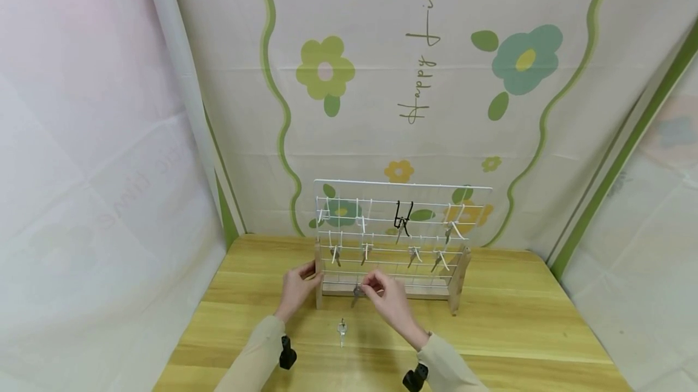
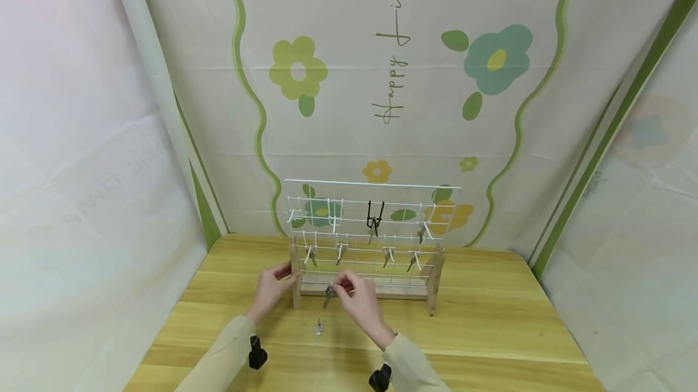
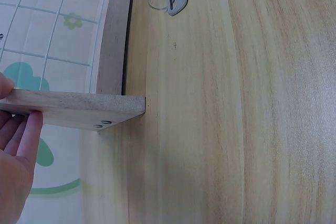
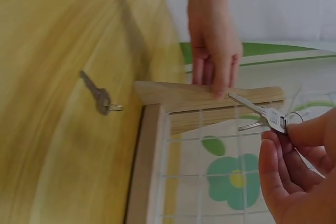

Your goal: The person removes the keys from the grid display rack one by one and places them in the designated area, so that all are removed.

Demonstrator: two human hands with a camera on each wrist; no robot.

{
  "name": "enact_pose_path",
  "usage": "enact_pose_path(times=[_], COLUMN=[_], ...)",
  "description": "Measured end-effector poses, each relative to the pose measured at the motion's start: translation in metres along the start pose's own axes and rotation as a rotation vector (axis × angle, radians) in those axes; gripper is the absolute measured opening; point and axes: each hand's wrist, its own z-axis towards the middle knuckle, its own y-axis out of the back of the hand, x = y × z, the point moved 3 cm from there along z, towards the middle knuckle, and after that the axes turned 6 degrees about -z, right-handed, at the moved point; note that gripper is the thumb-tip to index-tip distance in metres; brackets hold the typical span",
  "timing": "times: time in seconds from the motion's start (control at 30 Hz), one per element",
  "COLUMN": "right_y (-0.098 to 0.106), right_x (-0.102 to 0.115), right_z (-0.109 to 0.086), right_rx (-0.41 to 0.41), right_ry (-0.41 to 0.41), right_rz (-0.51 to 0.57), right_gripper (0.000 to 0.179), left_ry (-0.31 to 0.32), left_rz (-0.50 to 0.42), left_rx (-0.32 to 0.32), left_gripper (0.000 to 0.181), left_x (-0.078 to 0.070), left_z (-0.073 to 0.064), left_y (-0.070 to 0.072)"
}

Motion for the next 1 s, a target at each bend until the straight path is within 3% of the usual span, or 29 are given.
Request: enact_pose_path(times=[0.23, 0.63, 1.0], right_y=[-0.016, -0.040, -0.056], right_x=[-0.023, -0.055, -0.072], right_z=[-0.010, -0.020, -0.019], right_rx=[0.103, 0.192, 0.258], right_ry=[0.006, 0.032, -0.024], right_rz=[-0.027, -0.092, -0.124], right_gripper=[0.006, 0.004, 0.004], left_ry=[-0.025, -0.015, -0.013], left_rz=[-0.013, 0.000, -0.013], left_rx=[0.011, 0.007, 0.009], left_gripper=[0.037, 0.038, 0.038], left_x=[-0.002, -0.005, -0.003], left_z=[0.000, -0.001, 0.000], left_y=[0.001, 0.000, -0.001])
